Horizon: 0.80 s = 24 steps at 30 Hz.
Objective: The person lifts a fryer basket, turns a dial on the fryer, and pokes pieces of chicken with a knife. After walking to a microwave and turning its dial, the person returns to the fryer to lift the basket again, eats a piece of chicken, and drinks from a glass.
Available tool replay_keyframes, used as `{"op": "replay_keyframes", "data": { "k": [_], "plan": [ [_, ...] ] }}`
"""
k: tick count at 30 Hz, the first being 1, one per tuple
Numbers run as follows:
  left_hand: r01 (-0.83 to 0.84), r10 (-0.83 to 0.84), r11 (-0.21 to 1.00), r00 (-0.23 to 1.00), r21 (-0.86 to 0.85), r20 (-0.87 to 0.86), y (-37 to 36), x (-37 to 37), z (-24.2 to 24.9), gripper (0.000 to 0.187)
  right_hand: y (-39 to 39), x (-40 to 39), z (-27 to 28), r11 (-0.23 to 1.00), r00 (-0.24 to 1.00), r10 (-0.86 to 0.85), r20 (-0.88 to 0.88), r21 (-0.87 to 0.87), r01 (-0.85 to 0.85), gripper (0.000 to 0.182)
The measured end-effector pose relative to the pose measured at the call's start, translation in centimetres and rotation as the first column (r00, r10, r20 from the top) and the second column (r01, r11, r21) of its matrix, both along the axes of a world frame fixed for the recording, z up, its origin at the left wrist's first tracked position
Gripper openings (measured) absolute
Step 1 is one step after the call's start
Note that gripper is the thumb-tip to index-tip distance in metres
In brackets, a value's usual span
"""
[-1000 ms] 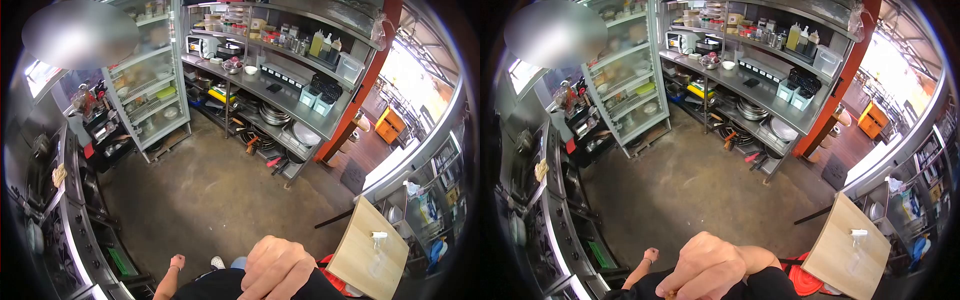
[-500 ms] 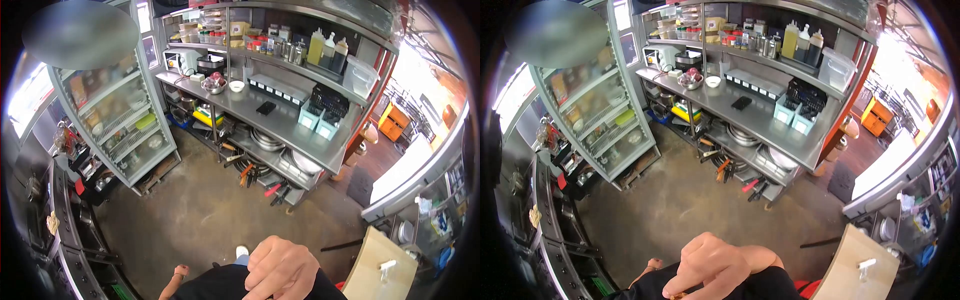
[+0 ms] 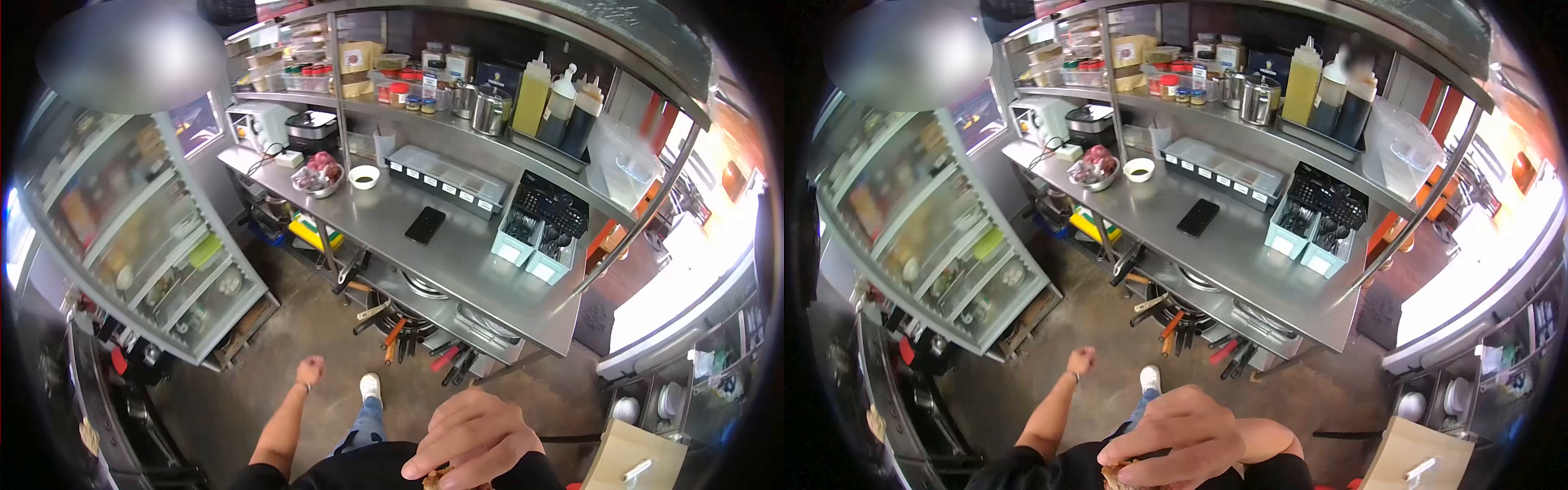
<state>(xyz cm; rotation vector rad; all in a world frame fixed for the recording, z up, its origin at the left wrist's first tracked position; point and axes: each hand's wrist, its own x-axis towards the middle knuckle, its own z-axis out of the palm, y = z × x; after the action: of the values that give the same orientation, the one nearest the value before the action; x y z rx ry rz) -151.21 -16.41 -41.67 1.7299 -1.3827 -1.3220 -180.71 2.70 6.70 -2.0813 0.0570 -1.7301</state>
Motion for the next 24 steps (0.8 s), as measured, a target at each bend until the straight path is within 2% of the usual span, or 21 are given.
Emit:
{"op": "replay_keyframes", "data": {
  "k": [1,2,4,5,6,7,8,9,11,12,13,14,15,16,18,19,21,22,24],
  "plan": [
    [0.113,-0.111,0.994,0.985,0.01,-0.133,-4.8,-1.1,1.3,0.027,-1.7,-0.2,-0.8,1.0,0.998,0.001,0.069,0.003,-0.001,0.01],
    [0.048,-0.051,0.999,0.973,-0.02,-0.223,-8.8,-2.9,2.8,0.022,-3.2,-1.0,-1.6,1.0,0.997,-0.02,0.073,0.01,0.019,0.01],
    [-0.063,0.042,0.997,0.918,-0.04,-0.394,-17.6,-6.5,6.0,0.018,-6.7,-2.8,-2.7,0.997,0.998,-0.022,-0.06,0.069,0.026,0.032],
    [-0.111,0.089,0.994,0.877,-0.018,-0.472,-21.7,-8.1,7.4,0.019,-8.7,-3.0,-2.6,0.997,0.997,-0.034,-0.065,0.07,0.038,0.032],
    [-0.143,0.139,0.989,0.836,0.033,-0.532,-25.4,-9.5,9.1,0.021,-10.6,-3.0,-2.4,0.975,0.982,-0.179,-0.06,0.121,0.185,0.033],
    [-0.176,0.191,0.981,0.789,0.083,-0.584,-29.0,-10.6,10.6,0.024,-12.6,-3.0,-2.2,0.931,0.947,-0.317,-0.06,0.17,0.322,0.034],
    [-0.216,0.23,0.971,0.752,0.1,-0.617,-32.2,-11.7,11.9,0.027,-15.0,-3.0,-1.7,0.908,0.925,-0.376,-0.048,0.179,0.378,0.036],
    [-0.257,0.266,0.96,0.707,0.112,-0.655,-35.4,-13.1,13.2,0.03,-17.0,-3.2,-1.8,0.91,0.925,-0.376,-0.053,0.169,0.379,0.036],
    [-0.292,0.304,0.946,0.662,0.138,-0.685,-40.3,-14.9,15.4,0.036,-19.7,-3.7,-3.4,0.854,0.897,-0.421,-0.136,0.274,0.442,0.036],
    [-0.321,0.34,0.932,0.618,0.168,-0.709,-42.5,-15.5,16.3,0.043,-20.8,-4.4,-3.8,0.846,0.913,-0.359,-0.195,0.345,0.407,0.031],
    [-0.348,0.38,0.915,0.573,0.205,-0.726,-44.2,-15.5,15.9,0.052,-21.6,-4.7,-5.1,0.85,0.917,-0.345,-0.201,0.349,0.396,0.031],
    [-0.279,0.306,0.945,0.558,0.173,-0.771,-46.1,-15.3,15.1,0.056,-22.4,-5.0,-7.1,0.806,0.917,-0.357,-0.181,0.437,0.4,0.032],
    [-0.287,0.315,0.941,0.556,0.178,-0.769,-47.1,-15.2,15.0,0.056,-22.9,-5.2,-8.7,0.754,0.913,-0.375,-0.159,0.521,0.4,0.034],
    [-0.286,0.316,0.94,0.523,0.186,-0.792,-47.9,-15.5,15.1,0.055,-23.2,-5.5,-9.9,0.752,0.915,-0.372,-0.158,0.526,0.397,0.034],
    [-0.285,0.338,0.931,0.448,0.226,-0.828,-48.9,-15.8,15.1,0.055,-23.4,-6.2,-11.5,0.595,0.891,-0.366,-0.269,0.668,0.446,0.032],
    [-0.286,0.343,0.93,0.449,0.231,-0.825,-49.0,-16.0,15.2,0.055,-23.2,-6.4,-12.3,0.592,0.892,-0.364,-0.27,0.672,0.445,0.032],
    [-0.284,0.271,0.949,0.517,0.137,-0.812,-49.0,-16.4,15.7,0.059,-22.8,-6.8,-13.8,0.469,0.859,-0.415,-0.299,0.739,0.484,0.033],
    [-0.283,0.273,0.949,0.519,0.138,-0.81,-48.9,-17.0,16.0,0.059,-22.8,-6.9,-14.4,0.467,0.86,-0.415,-0.298,0.741,0.483,0.033],
    [-0.398,0.367,0.905,0.56,0.147,-0.743,-49.1,-18.5,16.5,0.062,-22.6,-7.3,-15.3,0.457,0.846,-0.48,-0.234,0.756,0.469,0.033]
  ]
}}
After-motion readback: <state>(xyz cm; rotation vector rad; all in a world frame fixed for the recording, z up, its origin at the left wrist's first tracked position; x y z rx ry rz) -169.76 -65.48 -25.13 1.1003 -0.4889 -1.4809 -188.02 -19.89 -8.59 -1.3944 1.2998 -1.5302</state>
